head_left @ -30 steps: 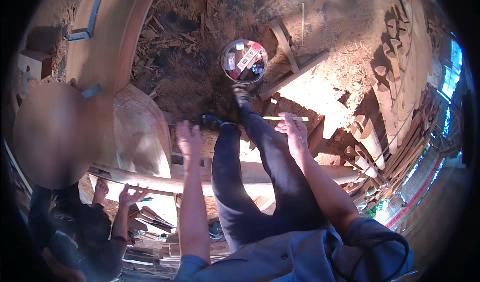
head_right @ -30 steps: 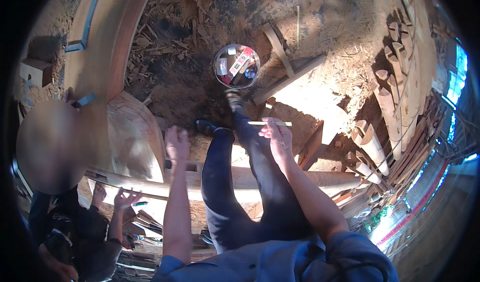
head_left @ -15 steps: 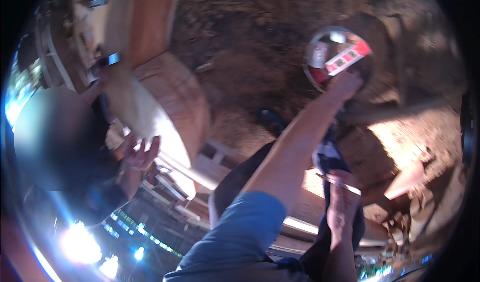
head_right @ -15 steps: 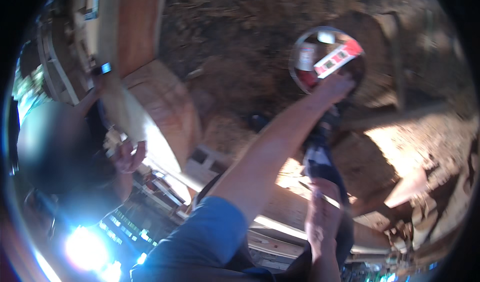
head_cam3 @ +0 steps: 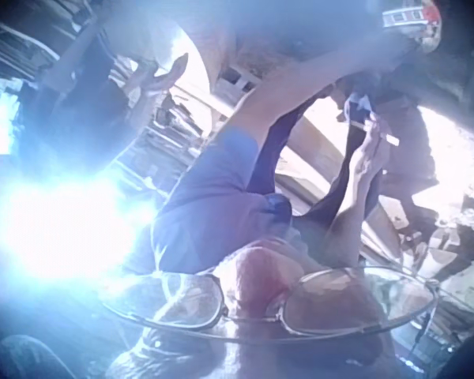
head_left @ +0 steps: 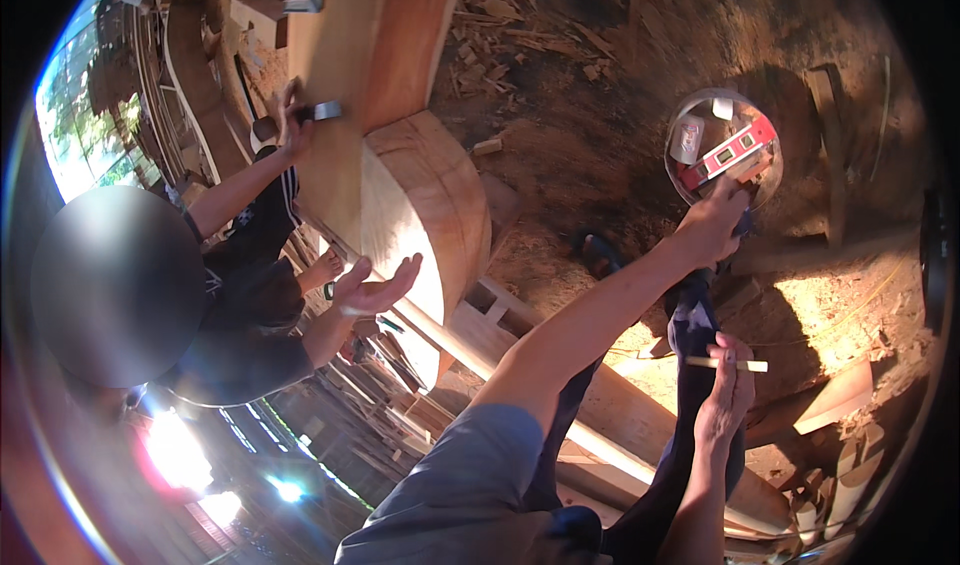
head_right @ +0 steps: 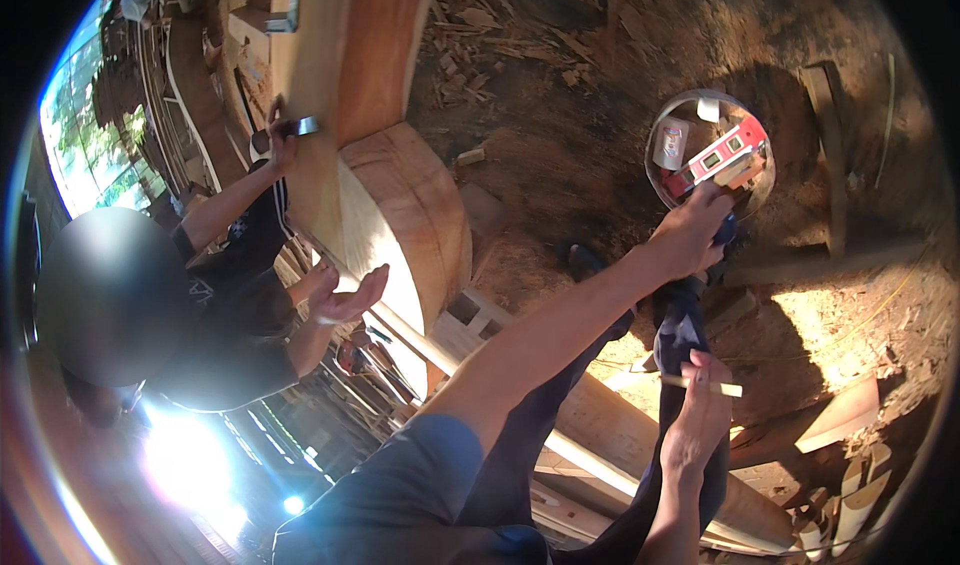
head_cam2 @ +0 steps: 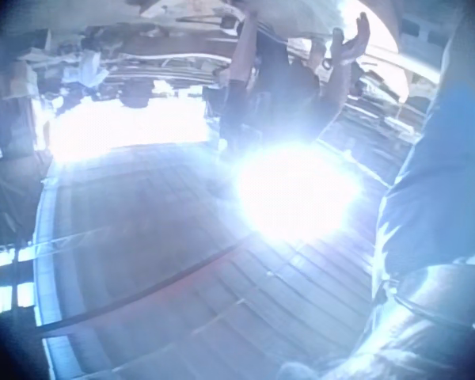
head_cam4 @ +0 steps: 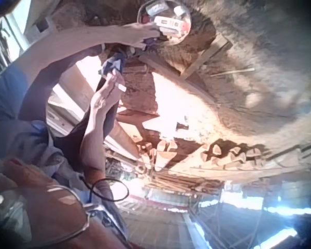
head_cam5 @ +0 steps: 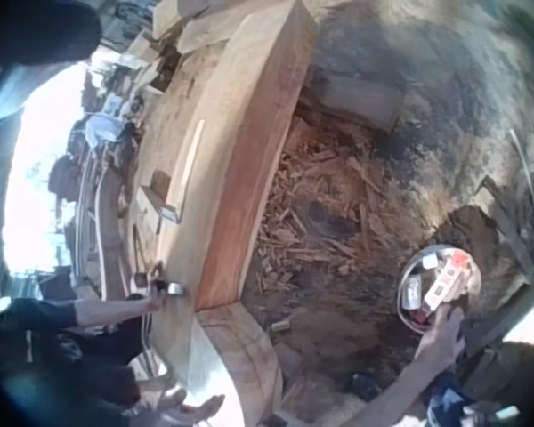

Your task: The person sits on the floor and works on a wooden assembly, using a chisel to carve a small wooden piece and a hammer to tap it into place. They also use a level to check alignment and handle various wooden components.

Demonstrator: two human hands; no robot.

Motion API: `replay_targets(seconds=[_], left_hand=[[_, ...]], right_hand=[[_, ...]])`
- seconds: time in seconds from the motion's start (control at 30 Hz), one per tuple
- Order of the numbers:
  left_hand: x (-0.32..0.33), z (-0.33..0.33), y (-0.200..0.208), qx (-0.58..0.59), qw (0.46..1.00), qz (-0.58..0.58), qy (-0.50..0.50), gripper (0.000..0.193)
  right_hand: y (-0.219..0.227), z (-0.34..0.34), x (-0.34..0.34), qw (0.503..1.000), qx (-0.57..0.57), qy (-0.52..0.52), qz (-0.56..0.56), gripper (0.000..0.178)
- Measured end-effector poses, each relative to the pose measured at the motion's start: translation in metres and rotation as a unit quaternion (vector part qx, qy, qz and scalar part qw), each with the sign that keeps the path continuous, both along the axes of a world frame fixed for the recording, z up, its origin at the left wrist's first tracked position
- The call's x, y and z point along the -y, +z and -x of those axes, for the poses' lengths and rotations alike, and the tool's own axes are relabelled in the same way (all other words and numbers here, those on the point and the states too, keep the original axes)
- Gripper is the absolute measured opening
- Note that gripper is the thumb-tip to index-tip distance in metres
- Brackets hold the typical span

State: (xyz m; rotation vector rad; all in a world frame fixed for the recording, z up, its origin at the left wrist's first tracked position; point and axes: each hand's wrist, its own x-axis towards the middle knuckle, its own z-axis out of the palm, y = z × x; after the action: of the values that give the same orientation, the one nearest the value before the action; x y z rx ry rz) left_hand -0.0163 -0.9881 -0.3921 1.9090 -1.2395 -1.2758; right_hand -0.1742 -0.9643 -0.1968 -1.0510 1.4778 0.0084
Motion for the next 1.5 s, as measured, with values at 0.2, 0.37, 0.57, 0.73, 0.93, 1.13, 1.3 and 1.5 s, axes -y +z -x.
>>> replay_targets(seconds=[0.2,0.37,0.57,0.73,0.93,1.13,1.3,1.5], left_hand=[[-0.100,-0.061,0.161,0.065,0.970,-0.009,0.235,0.060],[-0.181,-0.092,0.215,0.148,0.923,-0.031,0.354,0.061],[-0.212,-0.127,0.205,-0.032,0.898,0.062,0.435,0.047],[-0.204,-0.179,0.198,0.111,0.914,0.060,0.386,0.052],[-0.229,-0.222,0.182,0.110,0.872,0.115,0.463,0.054],[-0.255,-0.229,0.195,-0.012,0.884,0.145,0.443,0.053],[-0.286,-0.212,0.212,-0.325,0.816,0.317,0.358,0.046],[-0.349,-0.166,0.244,0.021,0.880,0.189,0.436,0.057]], right_hand=[[0.023,-0.067,0.009,0.973,0.072,0.124,0.182,0.025],[0.057,-0.158,0.003,0.937,0.194,0.185,0.224,0.031],[0.066,-0.257,-0.077,0.844,0.374,0.286,0.256,0.035],[0.072,-0.296,-0.108,0.783,0.433,0.318,0.313,0.030],[0.066,-0.298,-0.082,0.796,0.353,0.281,0.404,0.026],[0.074,-0.308,-0.110,0.741,0.383,0.290,0.469,0.026],[0.110,-0.312,-0.144,0.686,0.362,0.376,0.507,0.026],[0.142,-0.318,-0.175,0.545,0.340,0.453,0.618,0.034]])
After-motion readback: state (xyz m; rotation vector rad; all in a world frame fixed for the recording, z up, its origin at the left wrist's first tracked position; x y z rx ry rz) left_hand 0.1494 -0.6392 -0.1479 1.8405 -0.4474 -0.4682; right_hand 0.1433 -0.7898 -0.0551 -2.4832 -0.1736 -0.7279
